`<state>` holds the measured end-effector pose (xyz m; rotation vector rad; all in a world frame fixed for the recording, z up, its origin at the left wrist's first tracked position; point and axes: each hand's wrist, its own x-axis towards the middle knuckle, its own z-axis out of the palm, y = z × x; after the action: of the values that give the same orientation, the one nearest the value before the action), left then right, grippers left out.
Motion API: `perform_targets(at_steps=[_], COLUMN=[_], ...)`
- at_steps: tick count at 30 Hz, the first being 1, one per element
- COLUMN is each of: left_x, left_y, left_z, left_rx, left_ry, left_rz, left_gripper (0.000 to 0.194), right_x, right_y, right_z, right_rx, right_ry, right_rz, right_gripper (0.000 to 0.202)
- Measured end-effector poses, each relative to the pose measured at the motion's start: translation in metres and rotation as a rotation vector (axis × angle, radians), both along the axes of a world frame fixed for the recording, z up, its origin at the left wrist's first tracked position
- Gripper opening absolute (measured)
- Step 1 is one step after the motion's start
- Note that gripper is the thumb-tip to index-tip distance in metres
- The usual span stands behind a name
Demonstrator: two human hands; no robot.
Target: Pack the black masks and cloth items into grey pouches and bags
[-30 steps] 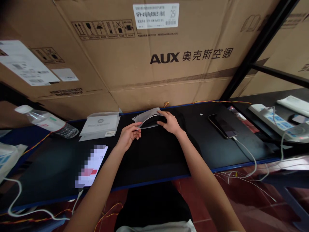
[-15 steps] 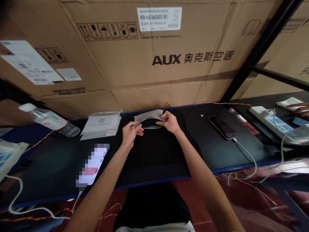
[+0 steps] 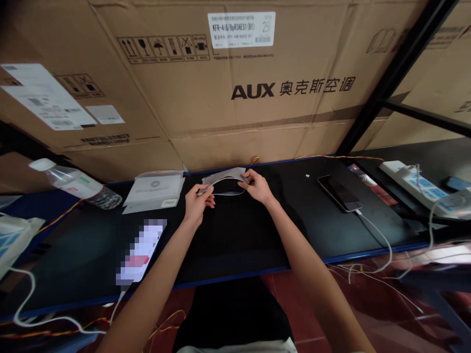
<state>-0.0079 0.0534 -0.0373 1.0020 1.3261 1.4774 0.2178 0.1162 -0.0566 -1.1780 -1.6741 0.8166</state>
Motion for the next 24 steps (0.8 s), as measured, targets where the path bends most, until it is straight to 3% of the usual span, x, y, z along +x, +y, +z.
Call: perform_targets(at_steps=[7,13,17,21,24], left_x=[0.000,-0.007,-0.005,-0.001,-0.002], left_y=[0.000,-0.004,-0.006,-0.006,-0.007], left_z=[0.000,0.008,0.006,0.004,0.007], left_rx=[-0.003,-0.081,-0.052,-0.031,-0.037], left_ry=[-0.026,-0.042,-0.016,0.007,-0.001], left_rz=[0.042,-0.113,-0.107,-0.037,-0.067], left_gripper=[0.040,0.045,0.041,0.031,0.032], right_x=[-0.006,0.006,0.010,0.004,0.001], right_y=[0.006,0.005,0.002,-0.001,-0.002], right_z=[-0.009,-0.007,-0.003,0.001,0.002], right_rx=[-0.055,-0.101,-0.065,0.058,0.062], right_ry=[0.104,0.232,0.095,-0.058,-0.078], right_rz=[-0.170,-0.017,0.012,-0.120,-0.186], right_gripper=[0.043,0.046,0.036,0.017,0.014])
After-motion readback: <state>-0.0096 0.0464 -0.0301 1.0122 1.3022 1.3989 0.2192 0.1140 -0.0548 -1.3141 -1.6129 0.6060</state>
